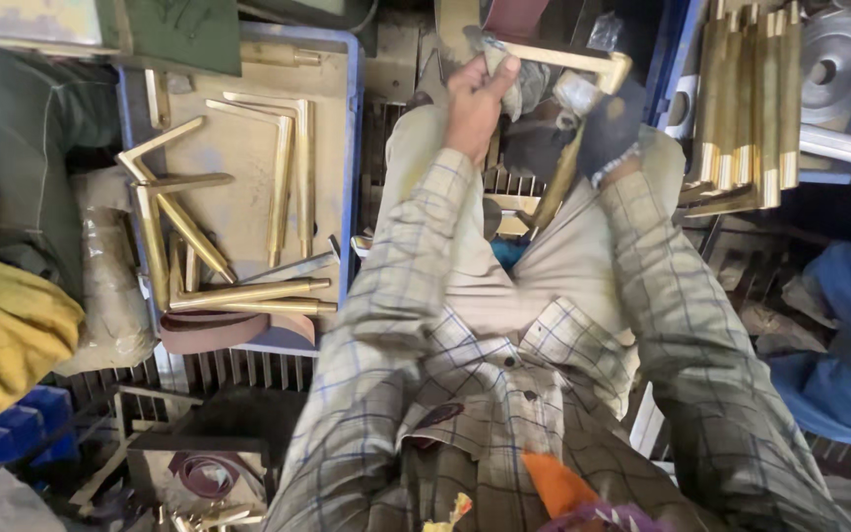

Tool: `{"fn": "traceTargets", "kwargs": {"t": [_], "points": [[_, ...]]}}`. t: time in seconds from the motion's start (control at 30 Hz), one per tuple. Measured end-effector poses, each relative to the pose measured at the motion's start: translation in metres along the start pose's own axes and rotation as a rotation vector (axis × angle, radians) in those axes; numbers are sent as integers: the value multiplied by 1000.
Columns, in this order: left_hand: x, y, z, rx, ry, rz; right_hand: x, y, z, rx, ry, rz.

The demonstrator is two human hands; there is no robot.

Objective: The person polishes various L-shaped and cylindrical metal components by pressing them against a rotating sanding belt, turning and flipping the objects to reach different sides and edges.

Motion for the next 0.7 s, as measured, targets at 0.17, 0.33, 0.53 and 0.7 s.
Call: {"fn": "traceTargets", "kwargs": {"t": [0.17,0.33,0.53,0.7], "points": [[-91,7,-94,81,52,273,-87,-38,117,116,-273,128],[-142,6,-120,-414,-106,482,-175,-40,193,-232,-565,214],[-155,-7,-113,-518,-152,434,-189,-30,203,-245,-566,185],[-173,9,-129,-232,29,399,-197,-24,198,-190,-499,192]]}}
Point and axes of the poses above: each hand's wrist, its own x-axis towards the middle knuckle, its own y-axis out of the palm, z = x × y, the point moved 4 cm from there along x, towards the middle knuckle, and after that the axes turned 1 degree about x, right-handed, at the moved point
